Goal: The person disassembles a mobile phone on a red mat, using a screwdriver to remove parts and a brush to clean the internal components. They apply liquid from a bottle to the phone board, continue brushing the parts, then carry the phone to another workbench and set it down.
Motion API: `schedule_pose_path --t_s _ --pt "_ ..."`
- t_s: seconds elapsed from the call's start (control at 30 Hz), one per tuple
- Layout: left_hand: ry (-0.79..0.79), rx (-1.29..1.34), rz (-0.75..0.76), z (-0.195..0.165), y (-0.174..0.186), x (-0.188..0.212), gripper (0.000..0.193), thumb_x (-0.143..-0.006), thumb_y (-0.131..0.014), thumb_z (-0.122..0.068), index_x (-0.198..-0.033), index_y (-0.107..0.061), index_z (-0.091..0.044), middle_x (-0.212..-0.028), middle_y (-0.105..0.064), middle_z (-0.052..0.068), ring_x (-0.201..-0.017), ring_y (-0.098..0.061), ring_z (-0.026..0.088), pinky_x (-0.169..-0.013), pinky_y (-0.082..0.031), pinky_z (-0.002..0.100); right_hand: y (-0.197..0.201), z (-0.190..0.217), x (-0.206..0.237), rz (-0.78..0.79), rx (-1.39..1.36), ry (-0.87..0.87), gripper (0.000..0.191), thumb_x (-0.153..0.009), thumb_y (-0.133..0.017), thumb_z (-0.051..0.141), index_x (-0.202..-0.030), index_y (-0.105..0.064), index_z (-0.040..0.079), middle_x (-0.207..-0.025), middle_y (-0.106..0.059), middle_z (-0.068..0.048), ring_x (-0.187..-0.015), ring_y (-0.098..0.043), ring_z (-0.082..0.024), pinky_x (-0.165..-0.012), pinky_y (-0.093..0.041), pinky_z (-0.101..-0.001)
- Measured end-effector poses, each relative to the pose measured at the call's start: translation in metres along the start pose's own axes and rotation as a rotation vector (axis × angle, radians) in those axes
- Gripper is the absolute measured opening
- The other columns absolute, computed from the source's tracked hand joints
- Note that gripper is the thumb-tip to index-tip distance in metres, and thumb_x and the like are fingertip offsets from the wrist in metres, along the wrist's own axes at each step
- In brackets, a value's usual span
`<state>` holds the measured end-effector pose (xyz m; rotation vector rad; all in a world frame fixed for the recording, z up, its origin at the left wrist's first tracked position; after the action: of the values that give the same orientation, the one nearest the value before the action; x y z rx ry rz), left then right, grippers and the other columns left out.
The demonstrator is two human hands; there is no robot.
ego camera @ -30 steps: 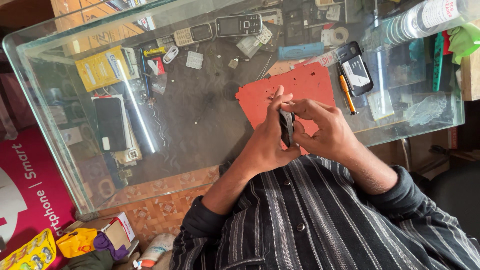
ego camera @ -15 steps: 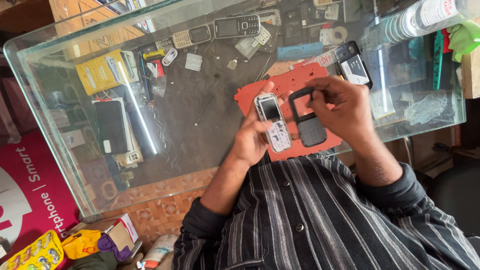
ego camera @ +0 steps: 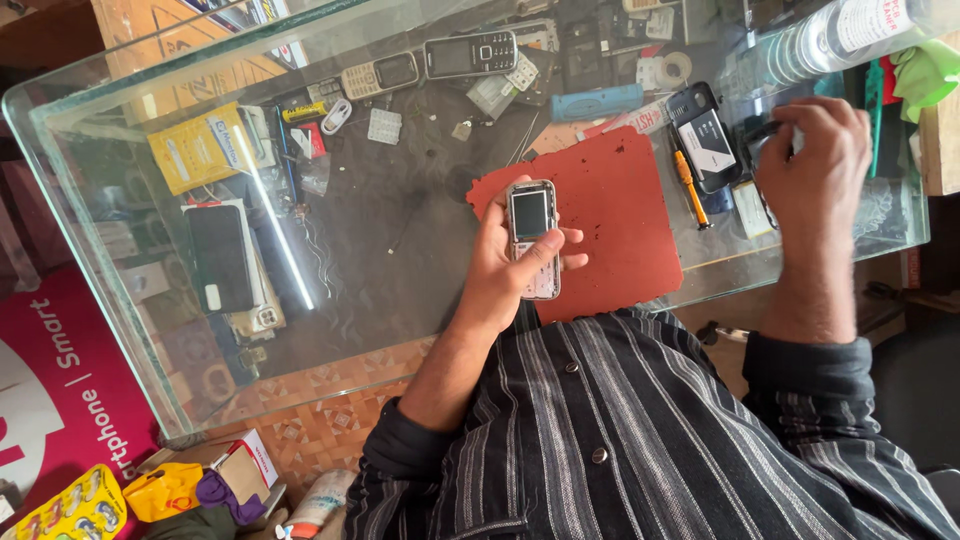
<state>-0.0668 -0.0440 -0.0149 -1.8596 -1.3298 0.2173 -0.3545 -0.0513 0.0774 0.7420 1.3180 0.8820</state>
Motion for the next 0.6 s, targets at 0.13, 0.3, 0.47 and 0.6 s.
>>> schedule_pose_path --t_s 0.13,0.3,0.47,0.6 --pt "-0.029 -0.186 -0.078 -0.004 0.004 0.002 0.090 -0.083 -0.079 0.000 -0.157 -0.026 -0.006 -0.125 -0.055 0.011 -0.100 -0.066 0.020 -0.076 -0.065 0.046 0.003 0.037 0.005 0.020 -0.116 0.029 0.006 -0.090 -0.072 -0.002 -0.092 -0.072 0.004 -0.090 -0.067 -0.013 -0.087 -0.067 -0.034 -0.078 -0.055 -0.0414" --pt "-0.195 -0.321 -0.046 -0.015 0.000 0.004 0.090 -0.085 -0.082 0.005 -0.157 -0.030 -0.004 -0.136 -0.055 0.009 -0.108 -0.059 0.012 -0.092 -0.057 0.031 -0.032 0.041 0.024 0.303 -0.242 -0.183 0.009 -0.100 -0.080 0.011 -0.095 -0.074 0.008 -0.090 -0.069 -0.006 -0.069 -0.065 -0.021 -0.063 -0.051 -0.0369" --pt "-0.141 -0.249 -0.025 -0.008 0.001 0.005 0.077 -0.085 -0.079 0.003 -0.146 -0.034 -0.007 -0.133 -0.053 0.007 -0.099 -0.059 0.009 -0.083 -0.057 0.027 -0.009 -0.008 0.005 0.028 -0.161 -0.033 0.008 -0.100 -0.064 0.001 -0.104 -0.069 0.005 -0.096 -0.068 -0.007 -0.081 -0.068 -0.017 -0.071 -0.055 -0.0275" --pt "-0.146 -0.378 -0.029 -0.008 -0.001 0.005 0.072 -0.085 -0.078 0.000 -0.144 -0.037 -0.007 -0.127 -0.054 0.003 -0.093 -0.055 0.005 -0.079 -0.054 0.024 -0.004 -0.091 -0.027 0.053 0.013 -0.113 0.010 -0.103 -0.062 0.000 -0.111 -0.066 0.005 -0.102 -0.068 -0.007 -0.087 -0.069 -0.017 -0.077 -0.057 -0.0261"
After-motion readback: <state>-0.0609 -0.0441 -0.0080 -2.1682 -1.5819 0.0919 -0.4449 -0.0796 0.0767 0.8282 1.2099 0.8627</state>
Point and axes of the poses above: each hand's wrist, its own x-axis away from the middle knuckle, its own y-axis out of the back of the hand, z = x × y, the point moved 10 cm from there along -x, towards the middle knuckle
